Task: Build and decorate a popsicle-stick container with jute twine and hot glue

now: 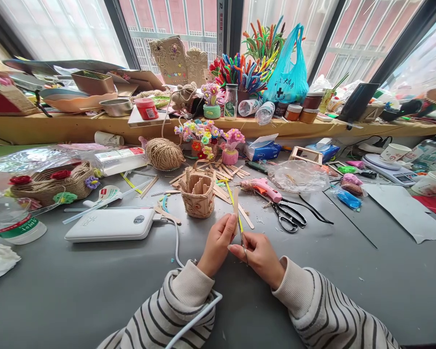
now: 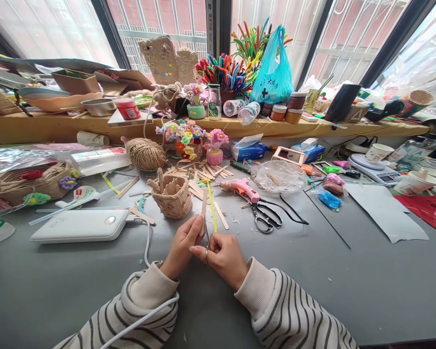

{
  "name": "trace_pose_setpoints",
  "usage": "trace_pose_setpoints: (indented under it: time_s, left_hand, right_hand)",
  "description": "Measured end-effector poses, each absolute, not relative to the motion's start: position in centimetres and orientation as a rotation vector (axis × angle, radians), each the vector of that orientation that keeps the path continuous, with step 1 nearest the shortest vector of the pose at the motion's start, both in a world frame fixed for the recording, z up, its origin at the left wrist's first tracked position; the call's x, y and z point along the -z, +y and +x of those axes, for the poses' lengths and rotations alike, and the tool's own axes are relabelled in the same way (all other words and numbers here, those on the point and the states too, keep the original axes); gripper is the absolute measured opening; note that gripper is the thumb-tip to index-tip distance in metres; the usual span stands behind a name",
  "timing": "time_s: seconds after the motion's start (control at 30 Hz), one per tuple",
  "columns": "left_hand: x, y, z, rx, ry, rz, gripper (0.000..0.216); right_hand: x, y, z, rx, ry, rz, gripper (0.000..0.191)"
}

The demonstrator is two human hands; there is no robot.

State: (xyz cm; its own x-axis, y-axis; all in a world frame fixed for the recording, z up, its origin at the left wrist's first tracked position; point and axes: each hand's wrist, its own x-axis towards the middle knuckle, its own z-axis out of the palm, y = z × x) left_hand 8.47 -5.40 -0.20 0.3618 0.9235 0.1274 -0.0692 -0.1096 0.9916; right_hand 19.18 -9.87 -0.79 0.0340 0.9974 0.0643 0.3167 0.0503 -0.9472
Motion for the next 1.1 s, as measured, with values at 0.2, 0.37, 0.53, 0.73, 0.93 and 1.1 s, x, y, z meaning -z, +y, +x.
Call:
trace_pose_setpoints:
  time_s: [0.2, 0.37, 0.53, 0.73, 0.93, 1.1]
  left_hand:
    - [0.3, -5.28, 8.43, -1.038, 0.835, 1.403, 0.043]
    - [0.08, -5.29, 8.19, -1.033, 0.847, 1.435, 0.044]
    - [-0.09, -5.4, 8.11, -0.99, 0.842, 1.473, 0.045]
    - [-0.01, -5.37, 8.21, -0.975, 0.842, 1.467, 0.045]
    - [-0.01, -5.43, 8.13, -0.981, 0.825, 1.445, 0.043]
    - [0.03, -5.25, 8.01, -0.969, 0.807, 1.45, 0.042]
  right_hand:
    - [0.92, -9.66, 19.25, -0.891, -1.437, -1.439, 0.061]
    - [0.72, -9.79, 19.44, -0.999, -1.499, -1.416, 0.061]
    - [0.45, -9.98, 19.58, -1.046, -1.5, -1.4, 0.061]
    - [0.39, -9.89, 19.42, -0.955, -1.42, -1.42, 0.061]
    - [0.64, -9.62, 19.32, -0.905, -1.395, -1.459, 0.065]
    - [0.77, -9.68, 19.47, -0.95, -1.416, -1.463, 0.064]
